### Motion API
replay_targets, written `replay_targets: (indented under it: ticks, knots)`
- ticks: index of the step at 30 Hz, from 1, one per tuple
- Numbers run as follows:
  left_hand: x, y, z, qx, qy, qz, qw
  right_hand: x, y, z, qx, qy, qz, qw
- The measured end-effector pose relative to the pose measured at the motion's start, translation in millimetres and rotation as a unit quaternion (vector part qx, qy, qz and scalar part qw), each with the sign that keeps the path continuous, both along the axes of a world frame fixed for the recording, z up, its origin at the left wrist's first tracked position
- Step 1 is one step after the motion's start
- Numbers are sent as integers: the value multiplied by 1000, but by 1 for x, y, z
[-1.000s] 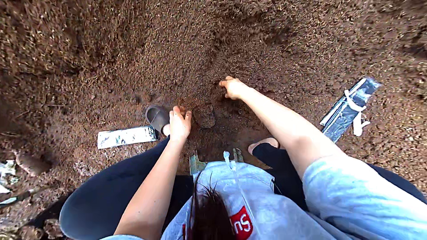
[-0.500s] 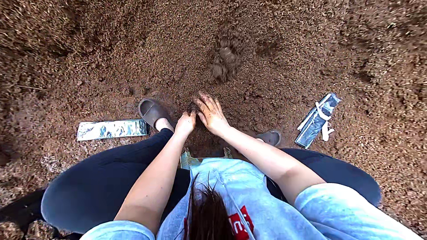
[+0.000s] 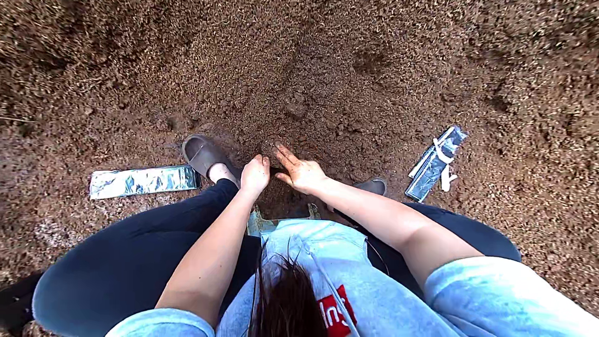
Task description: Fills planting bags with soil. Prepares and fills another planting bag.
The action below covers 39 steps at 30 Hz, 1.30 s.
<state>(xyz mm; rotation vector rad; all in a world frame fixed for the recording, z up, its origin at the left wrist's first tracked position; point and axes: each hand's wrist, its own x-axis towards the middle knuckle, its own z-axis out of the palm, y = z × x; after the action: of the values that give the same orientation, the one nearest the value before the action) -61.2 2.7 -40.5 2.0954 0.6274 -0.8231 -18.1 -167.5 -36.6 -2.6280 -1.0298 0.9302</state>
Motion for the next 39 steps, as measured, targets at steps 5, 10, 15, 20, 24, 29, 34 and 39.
replay_targets:
  ticks: [5,10,15,20,24,29,34,39]
  knots:
    - [-4,5,7,56,-37,-25,997,10,15,14,-32,36,34,998]
    - [16,25,-2,-28,15,108,994,50,-3,22,86,57,-184,978]
    - [35,35,-18,-156,-6,64,986,64,-4,-5,-7,250,-208,946]
    - [30,30,-25,-108,-87,19,990,52,10,3,-52,135,-127,981]
    - [21,30,-10,21,-33,40,998,54,-1,8,-33,139,-156,977]
    - [14,32,-4,-92,10,-24,995,46,-7,0,-15,198,-170,965]
    - [6,27,-12,-7,-116,-85,990,36,16,14,-51,112,-162,979]
    - [14,61,29,-131,-77,151,977,47,45,58,41,71,-184,979]
